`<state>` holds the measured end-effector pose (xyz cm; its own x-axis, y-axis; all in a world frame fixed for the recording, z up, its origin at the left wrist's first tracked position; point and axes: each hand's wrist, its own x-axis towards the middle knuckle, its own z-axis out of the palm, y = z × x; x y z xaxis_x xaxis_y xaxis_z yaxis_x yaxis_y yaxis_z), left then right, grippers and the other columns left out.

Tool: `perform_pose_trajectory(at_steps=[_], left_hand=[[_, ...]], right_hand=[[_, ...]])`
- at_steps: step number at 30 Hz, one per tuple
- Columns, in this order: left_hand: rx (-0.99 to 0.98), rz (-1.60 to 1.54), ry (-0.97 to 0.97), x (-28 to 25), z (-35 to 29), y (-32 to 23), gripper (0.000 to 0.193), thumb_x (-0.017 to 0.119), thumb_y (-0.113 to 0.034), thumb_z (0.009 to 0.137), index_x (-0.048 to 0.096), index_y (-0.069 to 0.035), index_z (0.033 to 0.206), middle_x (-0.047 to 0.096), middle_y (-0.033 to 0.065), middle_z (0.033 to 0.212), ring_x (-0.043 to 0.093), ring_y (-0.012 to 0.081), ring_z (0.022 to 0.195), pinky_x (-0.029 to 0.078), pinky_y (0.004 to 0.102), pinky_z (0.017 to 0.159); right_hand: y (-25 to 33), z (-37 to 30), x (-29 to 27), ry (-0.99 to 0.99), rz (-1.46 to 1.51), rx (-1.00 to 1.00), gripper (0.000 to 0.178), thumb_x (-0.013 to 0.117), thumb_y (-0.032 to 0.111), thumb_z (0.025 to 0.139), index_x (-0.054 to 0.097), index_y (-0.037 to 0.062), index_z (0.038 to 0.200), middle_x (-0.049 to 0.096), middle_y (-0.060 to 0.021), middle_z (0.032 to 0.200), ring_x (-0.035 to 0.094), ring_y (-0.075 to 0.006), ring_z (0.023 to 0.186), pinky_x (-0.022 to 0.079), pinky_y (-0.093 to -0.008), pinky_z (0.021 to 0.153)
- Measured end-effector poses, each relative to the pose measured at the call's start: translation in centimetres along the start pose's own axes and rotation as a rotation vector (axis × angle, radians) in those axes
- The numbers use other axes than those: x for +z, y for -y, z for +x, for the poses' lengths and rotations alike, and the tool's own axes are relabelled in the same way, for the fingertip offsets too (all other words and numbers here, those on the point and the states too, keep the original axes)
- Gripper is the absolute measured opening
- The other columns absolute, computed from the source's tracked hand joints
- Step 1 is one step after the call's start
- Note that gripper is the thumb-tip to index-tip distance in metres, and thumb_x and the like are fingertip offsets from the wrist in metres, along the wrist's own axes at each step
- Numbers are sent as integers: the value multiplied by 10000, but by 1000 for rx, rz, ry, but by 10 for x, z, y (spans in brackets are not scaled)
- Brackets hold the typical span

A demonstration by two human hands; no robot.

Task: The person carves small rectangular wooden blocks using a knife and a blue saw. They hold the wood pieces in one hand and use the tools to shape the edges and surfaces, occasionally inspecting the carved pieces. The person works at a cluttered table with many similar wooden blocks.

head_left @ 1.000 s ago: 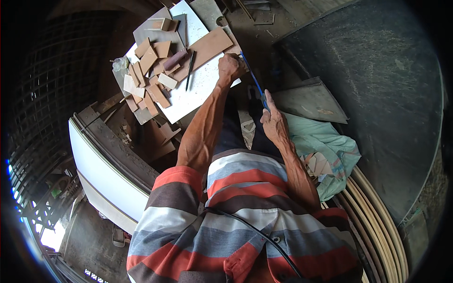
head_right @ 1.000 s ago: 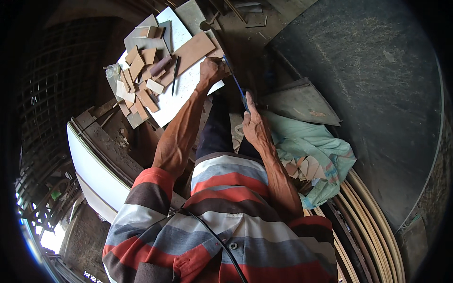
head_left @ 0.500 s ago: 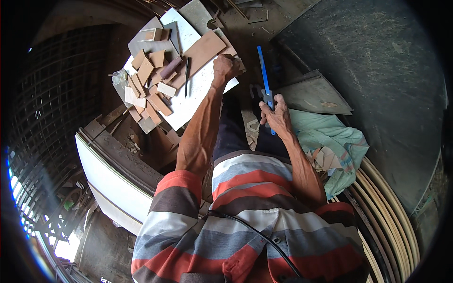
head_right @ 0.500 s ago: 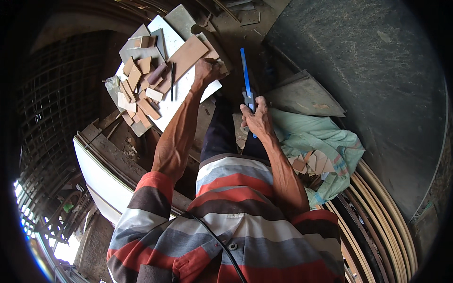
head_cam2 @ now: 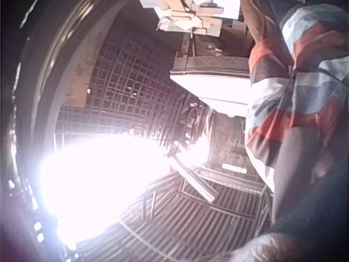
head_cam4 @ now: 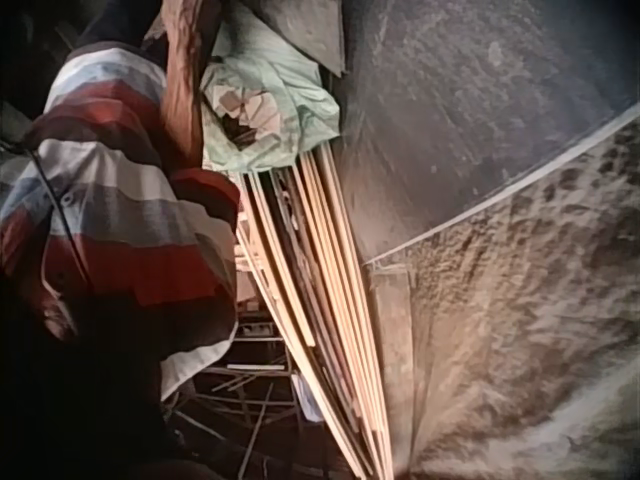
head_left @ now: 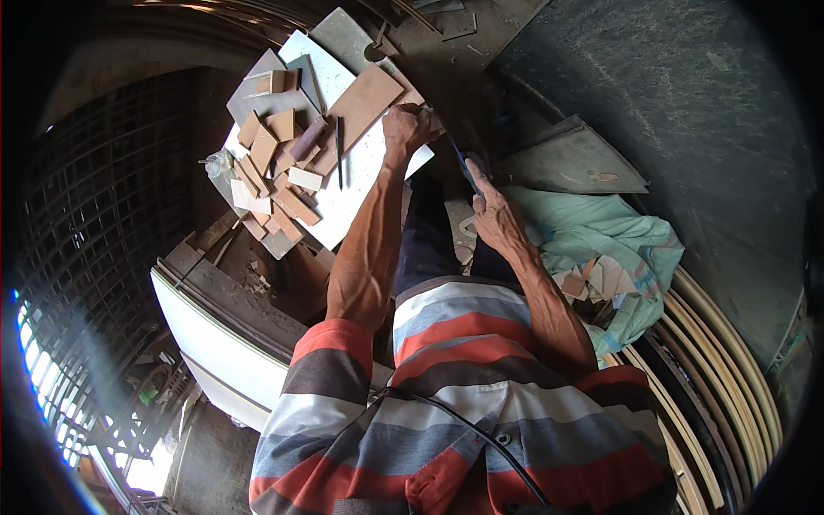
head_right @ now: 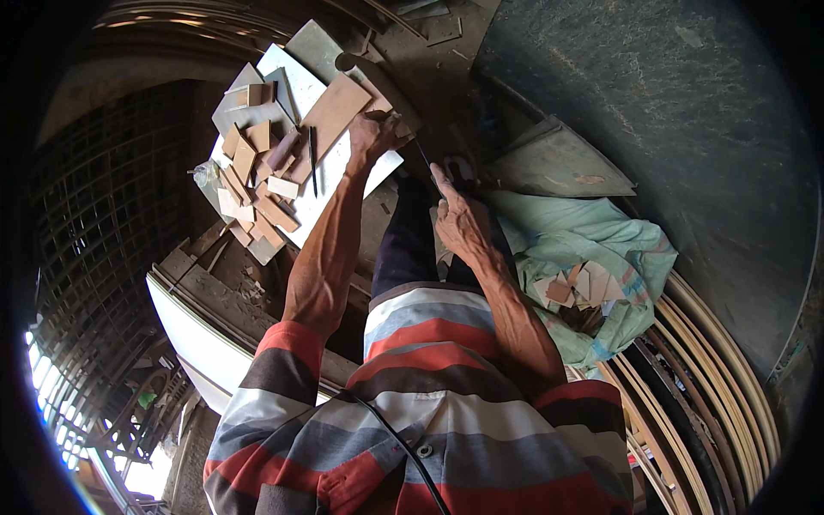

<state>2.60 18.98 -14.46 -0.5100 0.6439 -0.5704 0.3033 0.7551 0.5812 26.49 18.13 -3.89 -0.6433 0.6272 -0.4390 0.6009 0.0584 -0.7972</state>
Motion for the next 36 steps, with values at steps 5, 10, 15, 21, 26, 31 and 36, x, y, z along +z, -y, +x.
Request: perform_pose_trajectory(at_steps=[5,10,15,21,26,31,36], left_hand=[[-21,21,21,-9,-10,-23,343,623,-308,846,725,18,878,716,140,718,710,260,688,560,337,699],[20,-28,-25,-8,-11,-18,368,611,-314,860,720,36,892,713,121,681,712,228,649,565,318,661],[15,-83,-10,-11,-18,-27,371,602,-309,871,722,40,908,713,124,677,713,200,623,571,301,631],[-13,-78,-62,-3,-13,-15,335,597,-293,867,739,9,902,706,95,642,715,191,635,564,298,635],[26,-42,-32,-6,-12,-17,323,593,-295,858,746,-11,883,698,88,617,700,195,619,555,303,662],[86,68,-85,-8,-17,-25,311,591,-291,856,743,-20,846,688,76,593,695,207,629,550,304,664],[151,109,-137,-8,-21,-29,310,599,-283,850,736,-10,801,681,80,580,689,218,611,546,299,659]], right_hand=[[22,4,-12,76,44,193,526,414,47,939,383,153,1453,502,-180,1386,489,-390,1256,425,-412,1033],[28,0,-11,44,-11,226,480,438,98,958,422,196,1427,540,-141,1352,541,-401,1176,472,-431,957],[27,0,-12,40,-17,207,462,448,125,969,427,201,1424,540,-150,1348,553,-408,1158,477,-439,945],[37,3,-20,84,-23,259,462,453,131,971,429,219,1424,572,-171,1296,565,-427,1127,481,-456,924],[43,5,-27,90,-18,273,460,459,146,970,433,229,1421,608,-204,1214,588,-445,1058,489,-475,886],[51,7,-30,104,-73,301,468,460,147,964,426,230,1424,646,-231,1095,611,-459,969,499,-493,832],[42,3,-21,62,-213,200,524,484,107,934,402,219,1439,660,-258,984,628,-453,904,498,-507,800]])
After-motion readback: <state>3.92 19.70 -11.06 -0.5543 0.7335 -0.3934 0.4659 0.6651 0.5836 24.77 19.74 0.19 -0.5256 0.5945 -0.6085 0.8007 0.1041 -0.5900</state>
